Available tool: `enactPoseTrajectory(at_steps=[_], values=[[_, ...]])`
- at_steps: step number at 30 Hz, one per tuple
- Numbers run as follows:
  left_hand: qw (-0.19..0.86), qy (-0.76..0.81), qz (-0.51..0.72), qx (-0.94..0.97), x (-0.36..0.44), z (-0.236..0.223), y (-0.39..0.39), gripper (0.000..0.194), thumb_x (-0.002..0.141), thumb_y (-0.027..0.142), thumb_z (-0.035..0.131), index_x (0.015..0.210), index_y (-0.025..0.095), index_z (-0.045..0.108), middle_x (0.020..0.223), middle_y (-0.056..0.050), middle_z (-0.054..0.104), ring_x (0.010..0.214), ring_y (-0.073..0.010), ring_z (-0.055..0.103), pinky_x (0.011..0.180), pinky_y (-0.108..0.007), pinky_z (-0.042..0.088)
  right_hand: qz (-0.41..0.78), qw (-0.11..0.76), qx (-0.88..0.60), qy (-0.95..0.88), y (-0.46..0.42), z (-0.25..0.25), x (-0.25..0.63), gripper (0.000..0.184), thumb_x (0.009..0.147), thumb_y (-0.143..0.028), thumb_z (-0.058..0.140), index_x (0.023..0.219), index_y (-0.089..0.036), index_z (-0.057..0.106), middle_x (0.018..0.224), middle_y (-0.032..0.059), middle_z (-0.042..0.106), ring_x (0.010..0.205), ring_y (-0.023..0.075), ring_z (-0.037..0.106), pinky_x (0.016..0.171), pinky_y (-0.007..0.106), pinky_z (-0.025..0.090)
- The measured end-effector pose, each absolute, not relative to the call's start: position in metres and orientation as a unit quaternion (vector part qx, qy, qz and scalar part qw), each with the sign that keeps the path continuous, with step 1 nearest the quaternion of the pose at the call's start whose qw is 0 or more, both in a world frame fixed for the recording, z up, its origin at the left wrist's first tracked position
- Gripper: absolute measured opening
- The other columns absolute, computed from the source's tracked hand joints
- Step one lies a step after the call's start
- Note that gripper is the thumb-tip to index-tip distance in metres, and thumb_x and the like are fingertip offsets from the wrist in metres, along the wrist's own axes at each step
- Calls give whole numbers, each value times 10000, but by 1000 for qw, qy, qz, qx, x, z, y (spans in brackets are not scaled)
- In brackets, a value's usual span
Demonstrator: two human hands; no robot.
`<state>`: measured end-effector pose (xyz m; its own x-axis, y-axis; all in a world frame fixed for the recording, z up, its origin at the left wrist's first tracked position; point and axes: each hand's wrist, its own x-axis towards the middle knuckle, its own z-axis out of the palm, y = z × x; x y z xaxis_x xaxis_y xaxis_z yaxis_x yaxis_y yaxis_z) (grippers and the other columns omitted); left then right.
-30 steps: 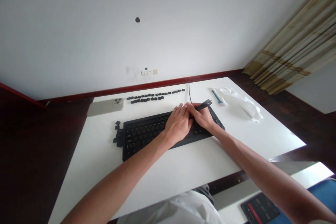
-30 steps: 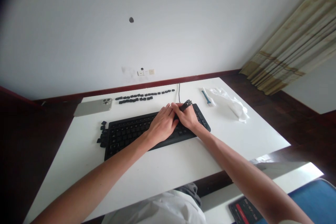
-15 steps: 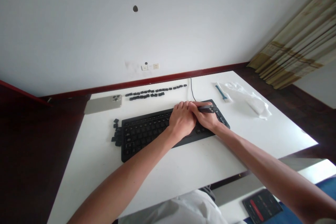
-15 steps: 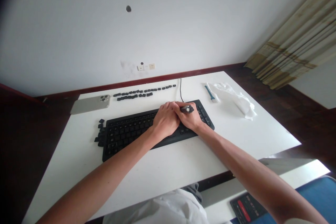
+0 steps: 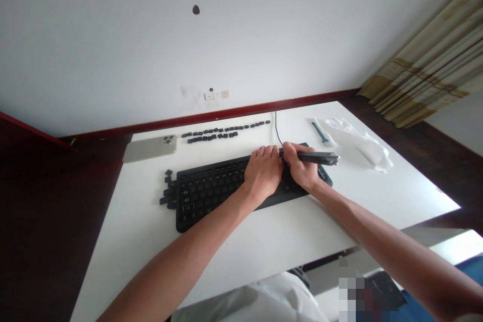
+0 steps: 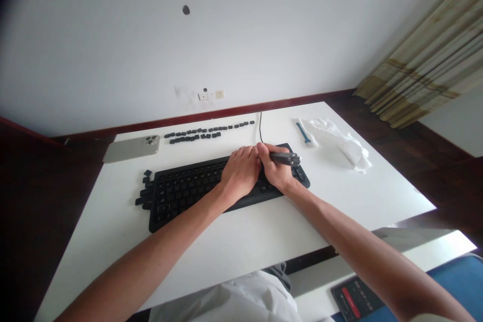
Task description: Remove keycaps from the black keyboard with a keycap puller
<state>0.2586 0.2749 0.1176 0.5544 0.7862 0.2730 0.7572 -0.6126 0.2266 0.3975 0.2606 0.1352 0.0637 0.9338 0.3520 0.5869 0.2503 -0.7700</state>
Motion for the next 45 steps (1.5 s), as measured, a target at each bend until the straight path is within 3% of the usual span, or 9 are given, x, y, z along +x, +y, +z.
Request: enactPoseTrajectory(at_steps=[6, 11, 16, 22, 26, 34, 45], values=[[62, 438, 189, 877, 259, 117, 276, 261, 1049, 231, 414, 1246, 138, 556, 1169, -122, 646, 1106, -271, 579, 1000, -421, 452, 176, 444, -586, -654, 265, 132, 402, 575, 1007, -633, 450, 620, -207, 461, 567, 7, 461, 561, 147, 409, 561, 309, 352], [85, 423, 194, 881, 248, 127, 283, 357, 1023, 295, 533, 1321, 104, 576, 1220, -141, 633, 1135, -277, 599, 1030, -407, 479, 148, 491, -594, -620, 275, 136, 416, 583, 1020, -596, 454, 584, -211, 415, 553, -4, 389, 555, 142, 359, 564, 326, 295], [109, 416, 146, 891, 230, 146, 290, 188, 967, 296, 662, 1084, 165, 727, 1083, -105, 671, 1055, -270, 631, 950, -393, 530, 152, 506, -597, -604, 278, 144, 426, 585, 1016, -590, 468, 575, -213, 391, 553, -5, 380, 550, 139, 358, 551, 324, 292], [75, 410, 117, 901, 237, 150, 285, 143, 974, 187, 596, 1030, 105, 699, 1002, -110, 659, 908, -246, 669, 786, -355, 573, 157, 474, -593, -632, 275, 145, 422, 576, 1021, -580, 479, 587, -206, 414, 557, -11, 363, 559, 134, 348, 558, 329, 281], [15, 422, 102, 901, 246, 146, 275, 193, 1009, 112, 456, 1063, 83, 639, 1027, -138, 640, 878, -225, 670, 693, -313, 561, 158, 468, -589, -640, 275, 141, 423, 555, 1013, -551, 519, 587, -208, 426, 561, -7, 368, 560, 142, 346, 564, 343, 279], [-37, 421, 83, 903, 253, 138, 270, 241, 1008, 64, 361, 1058, 53, 597, 995, -167, 617, 897, -269, 653, 726, -357, 550, 177, 460, -584, -645, 277, 139, 424, 539, 992, -562, 542, 586, -221, 442, 565, 3, 389, 559, 163, 357, 558, 353, 298], [1, 408, 54, 911, 252, 149, 272, 179, 985, 49, 440, 1061, 66, 602, 999, -169, 623, 945, -254, 637, 815, -348, 520, 211, 433, -572, -664, 281, 135, 421, 547, 1008, -564, 509, 613, -196, 424, 583, -21, 374, 590, 130, 352, 582, 312, 294]])
